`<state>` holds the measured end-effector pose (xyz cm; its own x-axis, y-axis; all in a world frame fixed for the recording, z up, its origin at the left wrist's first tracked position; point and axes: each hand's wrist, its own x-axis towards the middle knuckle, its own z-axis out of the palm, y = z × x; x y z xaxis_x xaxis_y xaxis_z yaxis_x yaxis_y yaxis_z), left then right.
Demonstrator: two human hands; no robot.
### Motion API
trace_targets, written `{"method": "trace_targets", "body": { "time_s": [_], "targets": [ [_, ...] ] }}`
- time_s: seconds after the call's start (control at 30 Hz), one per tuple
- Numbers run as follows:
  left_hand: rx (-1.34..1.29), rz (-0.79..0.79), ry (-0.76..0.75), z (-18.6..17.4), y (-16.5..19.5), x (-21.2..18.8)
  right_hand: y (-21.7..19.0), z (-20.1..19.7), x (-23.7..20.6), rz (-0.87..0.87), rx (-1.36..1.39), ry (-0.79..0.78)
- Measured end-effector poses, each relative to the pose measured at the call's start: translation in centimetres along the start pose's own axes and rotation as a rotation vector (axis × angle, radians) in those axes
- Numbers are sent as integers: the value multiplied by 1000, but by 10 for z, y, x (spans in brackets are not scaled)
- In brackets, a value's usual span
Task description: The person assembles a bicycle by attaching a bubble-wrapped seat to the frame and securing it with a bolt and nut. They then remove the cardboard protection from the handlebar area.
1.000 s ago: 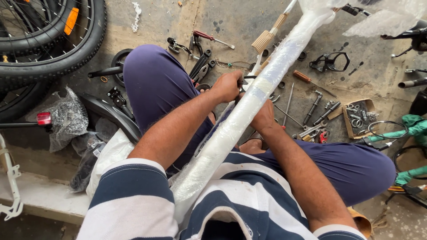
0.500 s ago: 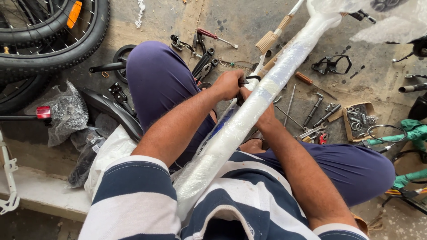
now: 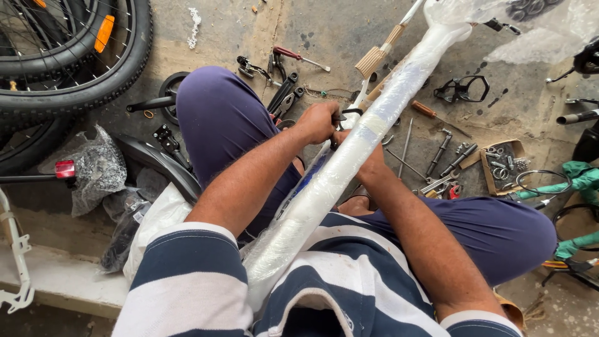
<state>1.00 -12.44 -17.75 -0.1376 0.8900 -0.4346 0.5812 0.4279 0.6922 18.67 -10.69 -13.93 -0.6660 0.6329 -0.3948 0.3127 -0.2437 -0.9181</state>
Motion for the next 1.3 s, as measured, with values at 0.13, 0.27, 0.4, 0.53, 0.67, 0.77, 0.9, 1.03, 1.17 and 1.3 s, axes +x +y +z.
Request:
{"method": "trace_targets", "body": {
  "time_s": [0.13, 0.27, 0.4, 0.53, 0.67, 0.77, 0.9, 1.03, 1.17, 1.3],
  "targets": [
    [28, 9, -1, -1, 2, 0, 6, 0, 2, 16, -101, 21],
    [40, 23, -13, -3, 6, -1, -1, -1, 1, -96, -539, 33],
    [42, -33, -36, -4, 9, -3, -14, 1, -9, -82, 101, -8],
    [42, -41, -41, -5, 12, -5, -28, -3, -24, -389, -185, -86],
    [49, -8, -33, -7, 13, -7, -32, -8, -20, -744, -472, -74],
    [51, -4, -40, -8, 13, -7, -23, -10, -11, -568, -375, -118],
    [44, -29, -64, -9, 14, -8, -4, -14, -7, -406, -118, -177],
    [41, -12, -56, -8, 11, -6, 6, -7, 8, -215, -363, -109],
    [48, 58, -7, -5, 4, -3, 5, -8, 10, -490, -880, -49],
    [-5, 79, 15, 0, -3, 0, 4, -9, 6, -278, -532, -88]
  ]
}}
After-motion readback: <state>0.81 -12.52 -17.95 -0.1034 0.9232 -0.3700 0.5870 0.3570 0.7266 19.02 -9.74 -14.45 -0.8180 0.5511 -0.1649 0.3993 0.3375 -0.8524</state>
